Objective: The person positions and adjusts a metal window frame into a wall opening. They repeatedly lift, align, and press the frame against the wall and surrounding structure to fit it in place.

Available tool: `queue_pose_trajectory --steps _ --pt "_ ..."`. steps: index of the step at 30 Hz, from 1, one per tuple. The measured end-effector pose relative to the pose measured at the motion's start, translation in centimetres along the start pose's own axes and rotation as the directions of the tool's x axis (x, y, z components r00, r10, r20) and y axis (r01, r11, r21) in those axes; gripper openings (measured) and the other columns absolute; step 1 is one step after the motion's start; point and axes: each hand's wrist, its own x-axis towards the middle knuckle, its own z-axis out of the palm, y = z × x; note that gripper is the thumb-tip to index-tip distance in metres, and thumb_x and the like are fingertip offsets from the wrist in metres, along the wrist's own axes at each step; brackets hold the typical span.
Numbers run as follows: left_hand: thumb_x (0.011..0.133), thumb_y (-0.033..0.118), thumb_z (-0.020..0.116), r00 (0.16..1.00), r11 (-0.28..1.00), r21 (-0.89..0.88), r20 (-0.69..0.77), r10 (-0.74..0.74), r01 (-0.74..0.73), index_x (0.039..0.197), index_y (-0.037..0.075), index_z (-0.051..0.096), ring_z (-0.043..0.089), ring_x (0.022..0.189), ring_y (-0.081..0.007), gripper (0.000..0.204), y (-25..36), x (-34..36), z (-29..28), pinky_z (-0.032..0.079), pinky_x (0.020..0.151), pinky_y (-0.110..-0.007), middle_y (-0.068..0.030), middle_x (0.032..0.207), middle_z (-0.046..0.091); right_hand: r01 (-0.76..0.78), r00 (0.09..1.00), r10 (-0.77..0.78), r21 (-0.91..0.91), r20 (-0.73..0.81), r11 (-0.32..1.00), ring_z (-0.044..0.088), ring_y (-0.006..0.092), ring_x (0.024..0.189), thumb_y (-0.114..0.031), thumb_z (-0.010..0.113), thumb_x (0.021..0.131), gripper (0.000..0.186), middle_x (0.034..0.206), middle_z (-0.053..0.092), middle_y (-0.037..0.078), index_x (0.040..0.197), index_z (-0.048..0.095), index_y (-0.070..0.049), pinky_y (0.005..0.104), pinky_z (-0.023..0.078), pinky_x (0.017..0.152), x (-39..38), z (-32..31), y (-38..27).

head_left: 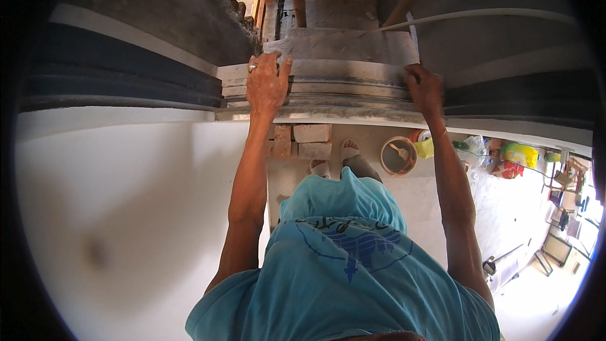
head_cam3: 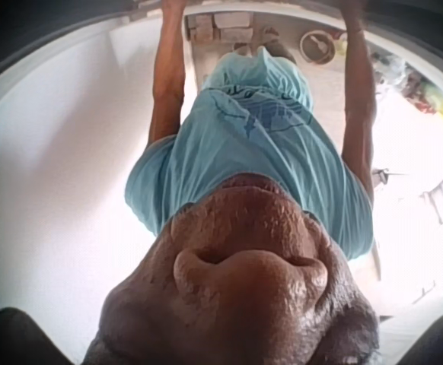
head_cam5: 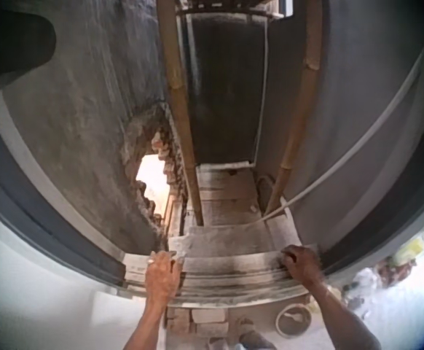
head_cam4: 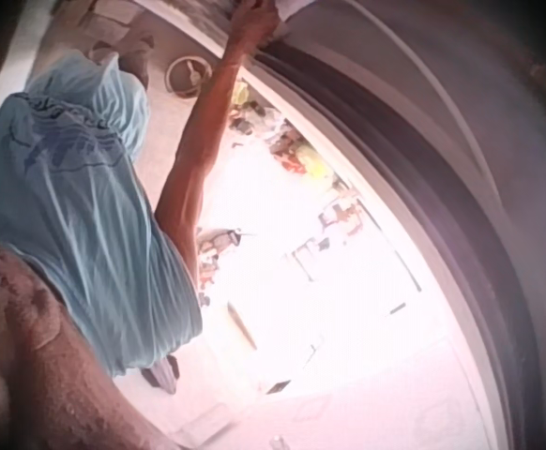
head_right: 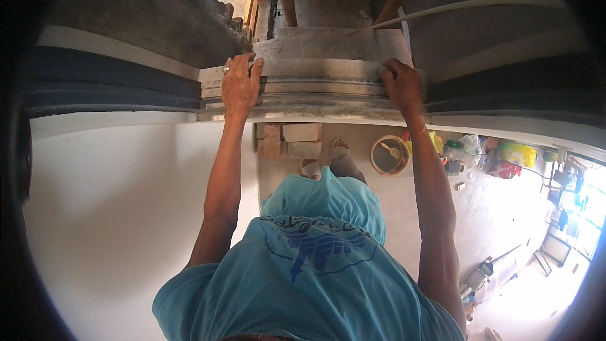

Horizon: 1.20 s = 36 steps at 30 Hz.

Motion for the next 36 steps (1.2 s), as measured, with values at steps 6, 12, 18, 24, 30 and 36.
queue_pose_trajectory --steps 6,12,18,24,30,36 --pt "0.107 0.040 0.056 0.995 0.997 -0.019 0.063 -0.073 0.075 0.112 0.001 0.074 0.070 0.101 -0.0432 0.043 -0.1 0.0 0.1 0.046 0.109 -0.053 -0.0189 0.110 0.075 0.031 0.999 -0.032 -0.023 -0.034 0.999 0.074 0.0387 0.098 -0.023 0.069 0.089 0.030 0.105 0.077 0.021 0.113 0.076 -0.006 0.0449 0.056 0.090 -0.1 0.2 0.2" --pt "0.104 0.038 0.061 0.988 0.991 -0.015 0.092 -0.127 0.129 0.107 -0.002 0.075 0.072 0.095 -0.0441 0.042 0.4 0.1 -0.3 0.053 0.096 -0.052 -0.0227 0.107 0.076 0.059 0.997 -0.061 -0.037 -0.041 0.998 0.074 0.0393 0.095 -0.024 0.070 0.090 0.030 0.102 0.077 0.021 0.113 0.076 -0.006 0.0454 0.056 0.087 0.0 0.3 0.3" --pt "0.102 0.039 0.062 0.974 0.981 0.010 0.122 -0.192 0.192 0.104 0.000 0.076 0.073 0.091 -0.0439 0.042 1.0 0.3 -0.6 0.057 0.084 -0.051 -0.0225 0.103 0.076 0.038 0.999 -0.038 0.008 -0.018 0.999 0.074 0.0387 0.093 -0.021 0.070 0.090 0.028 0.101 0.076 0.020 0.114 0.075 -0.006 0.0446 0.056 0.084 0.0 0.2 0.1" --pt "0.103 0.039 0.061 0.970 0.977 -0.003 0.123 -0.211 0.213 0.102 0.000 0.076 0.073 0.087 -0.0438 0.042 1.5 0.4 -0.9 0.057 0.079 -0.050 -0.0242 0.097 0.076 0.045 0.999 -0.045 0.017 -0.014 0.999 0.073 0.0398 0.095 -0.022 0.070 0.091 0.029 0.101 0.076 0.021 0.114 0.074 -0.006 0.0455 0.056 0.085 -0.1 0.1 0.1" --pt "0.104 0.038 0.061 0.980 0.984 -0.011 0.096 -0.175 0.177 0.094 -0.001 0.074 0.072 0.079 -0.0439 0.042 0.9 0.1 -0.5 0.055 0.073 -0.050 -0.0247 0.089 0.075 0.041 0.999 -0.041 0.008 -0.017 0.999 0.073 0.0396 0.098 -0.024 0.069 0.091 0.029 0.104 0.077 0.020 0.113 0.074 -0.005 0.0465 0.055 0.090 -0.1 0.1 0.0" --pt "0.104 0.038 0.061 0.980 0.984 -0.012 0.088 -0.178 0.180 0.091 0.000 0.072 0.071 0.077 -0.0441 0.041 1.0 0.1 -0.5 0.055 0.070 -0.050 -0.0246 0.085 0.073 0.041 0.999 -0.042 -0.023 -0.021 0.999 0.073 0.0385 0.098 -0.023 0.069 0.090 0.029 0.104 0.077 0.019 0.113 0.075 -0.006 0.0457 0.055 0.089 -0.1 0.1 0.3"
